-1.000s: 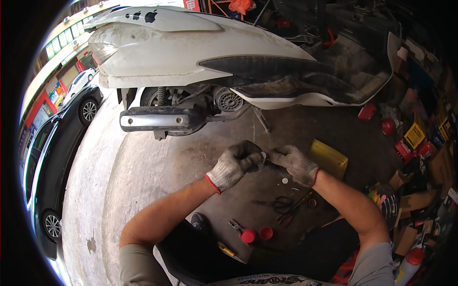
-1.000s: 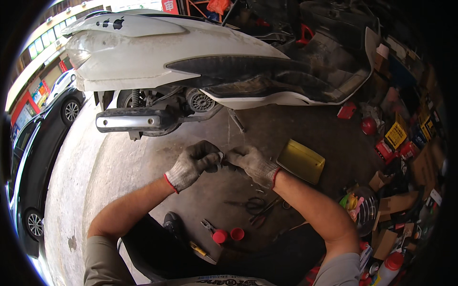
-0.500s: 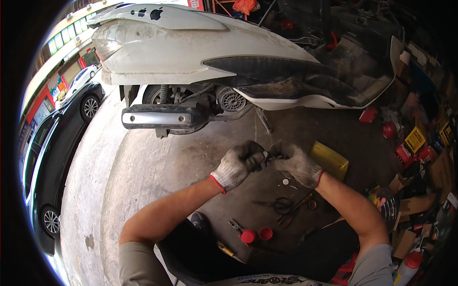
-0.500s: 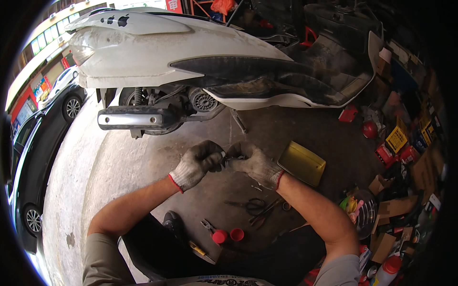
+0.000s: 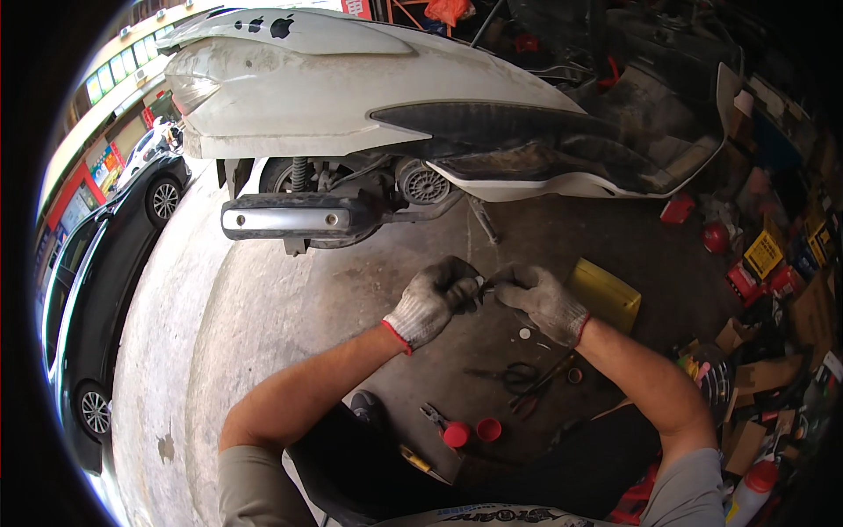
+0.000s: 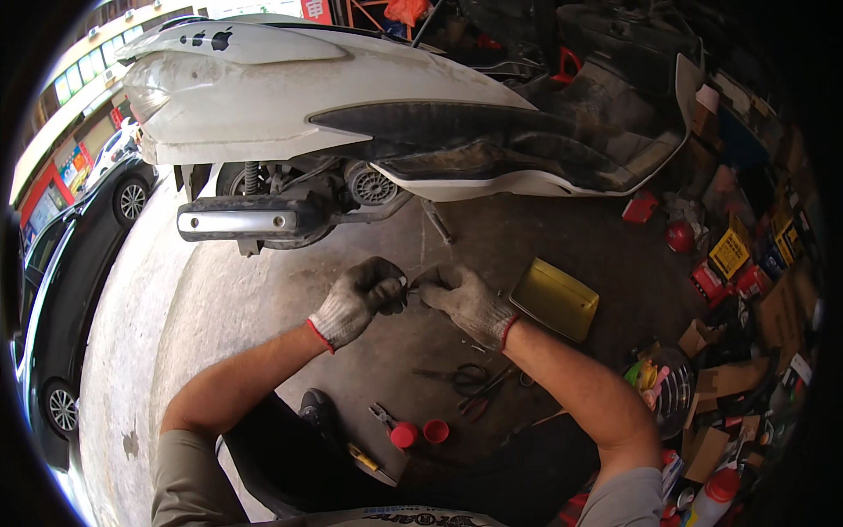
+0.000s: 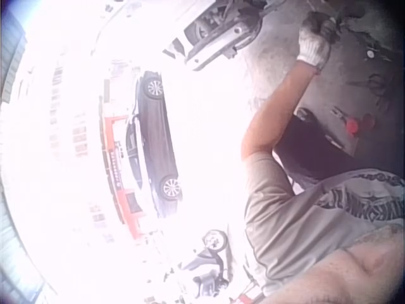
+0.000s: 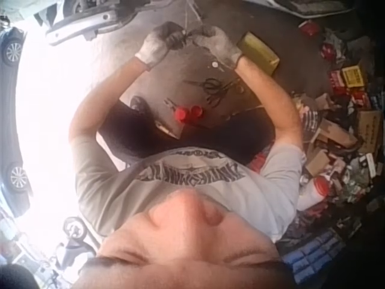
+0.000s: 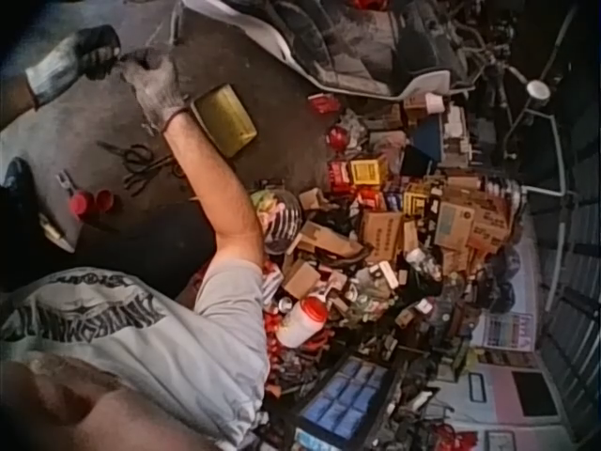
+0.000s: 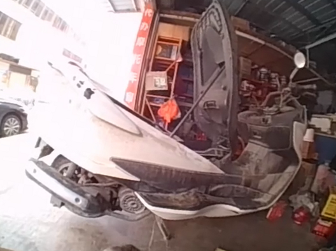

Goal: Repairing and inspecting small mechanical components for a motorcycle in a service bay.

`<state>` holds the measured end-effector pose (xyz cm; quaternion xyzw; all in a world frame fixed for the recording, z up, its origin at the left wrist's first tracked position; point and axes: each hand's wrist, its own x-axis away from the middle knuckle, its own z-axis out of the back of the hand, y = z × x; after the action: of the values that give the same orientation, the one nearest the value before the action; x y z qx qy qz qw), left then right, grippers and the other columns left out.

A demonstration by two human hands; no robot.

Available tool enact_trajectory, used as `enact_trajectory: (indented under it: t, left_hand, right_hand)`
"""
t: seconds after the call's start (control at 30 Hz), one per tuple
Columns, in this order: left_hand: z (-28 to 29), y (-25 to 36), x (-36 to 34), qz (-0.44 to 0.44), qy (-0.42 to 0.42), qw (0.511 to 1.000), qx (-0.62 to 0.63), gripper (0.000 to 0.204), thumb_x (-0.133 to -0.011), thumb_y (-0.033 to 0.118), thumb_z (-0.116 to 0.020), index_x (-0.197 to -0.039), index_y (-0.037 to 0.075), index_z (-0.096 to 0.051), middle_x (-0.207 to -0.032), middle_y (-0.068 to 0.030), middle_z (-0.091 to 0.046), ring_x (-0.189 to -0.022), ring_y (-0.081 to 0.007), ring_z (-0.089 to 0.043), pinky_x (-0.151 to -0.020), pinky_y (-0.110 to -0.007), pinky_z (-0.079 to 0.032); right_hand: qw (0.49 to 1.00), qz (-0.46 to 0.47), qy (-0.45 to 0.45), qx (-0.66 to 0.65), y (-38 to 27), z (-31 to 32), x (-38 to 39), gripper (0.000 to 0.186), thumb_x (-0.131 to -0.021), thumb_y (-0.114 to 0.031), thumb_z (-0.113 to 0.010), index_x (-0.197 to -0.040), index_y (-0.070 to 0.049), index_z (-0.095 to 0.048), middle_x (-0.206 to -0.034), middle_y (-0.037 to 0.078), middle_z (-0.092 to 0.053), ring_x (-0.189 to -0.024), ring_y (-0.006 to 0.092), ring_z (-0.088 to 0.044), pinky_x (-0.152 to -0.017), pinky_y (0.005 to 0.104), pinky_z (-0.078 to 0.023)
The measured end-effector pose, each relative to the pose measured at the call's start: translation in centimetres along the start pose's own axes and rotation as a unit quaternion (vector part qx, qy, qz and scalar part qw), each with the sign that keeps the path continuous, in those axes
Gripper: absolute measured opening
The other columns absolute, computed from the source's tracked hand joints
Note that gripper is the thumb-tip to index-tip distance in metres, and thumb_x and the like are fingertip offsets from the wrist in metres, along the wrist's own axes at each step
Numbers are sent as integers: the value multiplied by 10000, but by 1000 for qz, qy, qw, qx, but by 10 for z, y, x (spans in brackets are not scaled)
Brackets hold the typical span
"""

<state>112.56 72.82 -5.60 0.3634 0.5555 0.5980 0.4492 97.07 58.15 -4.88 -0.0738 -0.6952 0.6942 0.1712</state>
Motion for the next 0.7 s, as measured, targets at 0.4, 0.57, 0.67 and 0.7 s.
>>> enact_trajectory:
  t: [0.4,0.57,0.67,0.7]
  left_hand:
    - [-4,5,1,5,8,1000,5,196,-987,160,-510,-1076,-13,-531,-885,-76,-621,-759,-127,-590,-695,-261,-502]
    - [-4,7,2,-2,-15,1000,5,168,-961,92,-537,-1085,-21,-530,-925,-78,-619,-798,-129,-594,-722,-268,-508]
    - [-13,12,5,-20,0,999,39,229,-919,11,-570,-1139,-30,-524,-980,-74,-613,-854,-126,-595,-762,-273,-510]
    - [-14,13,6,-41,-4,999,10,274,-903,-18,-578,-1169,-34,-516,-998,-72,-609,-877,-127,-594,-779,-274,-509]
  right_hand:
    - [993,118,4,-7,2,-2,1,210,-942,-220,-581,-1047,-50,-647,-821,6,-620,-732,70,-523,-663,235,-428]
    - [999,-2,6,-33,5,-1,-2,221,-955,-260,-575,-1023,-65,-654,-807,-19,-609,-720,51,-524,-641,208,-423]
    - [996,-38,10,-78,4,2,0,230,-961,-270,-569,-1012,-61,-651,-803,-25,-600,-732,48,-523,-644,196,-420]
    - [996,-37,9,-78,2,0,1,230,-961,-270,-569,-1012,-61,-651,-803,-25,-600,-732,48,-523,-644,196,-420]
